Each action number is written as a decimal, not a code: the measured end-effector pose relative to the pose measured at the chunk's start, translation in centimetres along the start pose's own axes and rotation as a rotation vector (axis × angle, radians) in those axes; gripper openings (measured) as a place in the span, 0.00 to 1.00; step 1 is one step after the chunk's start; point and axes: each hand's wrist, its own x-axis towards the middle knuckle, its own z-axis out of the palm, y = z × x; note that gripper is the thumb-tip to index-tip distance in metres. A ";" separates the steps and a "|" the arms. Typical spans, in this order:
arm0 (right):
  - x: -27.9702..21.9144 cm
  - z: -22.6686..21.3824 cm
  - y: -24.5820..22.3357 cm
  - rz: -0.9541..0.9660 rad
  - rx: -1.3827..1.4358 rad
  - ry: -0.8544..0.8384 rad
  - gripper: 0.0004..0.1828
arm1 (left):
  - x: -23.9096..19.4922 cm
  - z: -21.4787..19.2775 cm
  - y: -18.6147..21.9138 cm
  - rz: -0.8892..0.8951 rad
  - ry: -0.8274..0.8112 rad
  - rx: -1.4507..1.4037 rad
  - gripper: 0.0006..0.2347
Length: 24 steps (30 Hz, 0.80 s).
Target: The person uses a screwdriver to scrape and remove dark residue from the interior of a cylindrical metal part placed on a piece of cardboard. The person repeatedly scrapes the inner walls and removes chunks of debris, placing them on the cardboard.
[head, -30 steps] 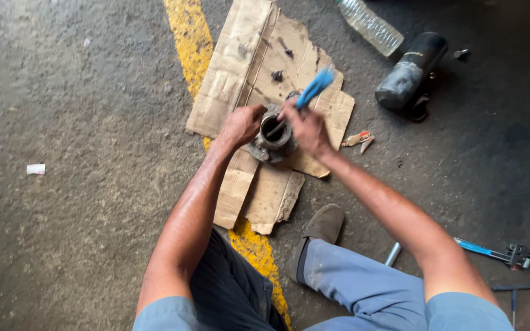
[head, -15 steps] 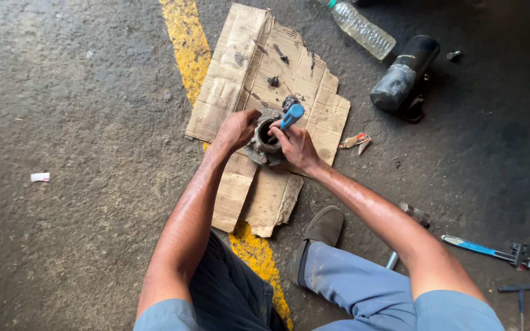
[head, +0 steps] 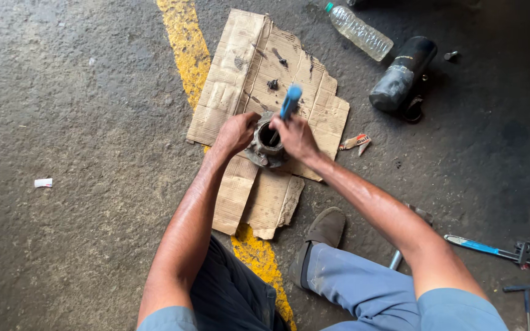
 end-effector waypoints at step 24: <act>-0.8 -1.2 1.2 -0.133 0.020 -0.223 0.16 | -1.2 -1.1 -0.4 -0.018 -0.008 -0.007 0.13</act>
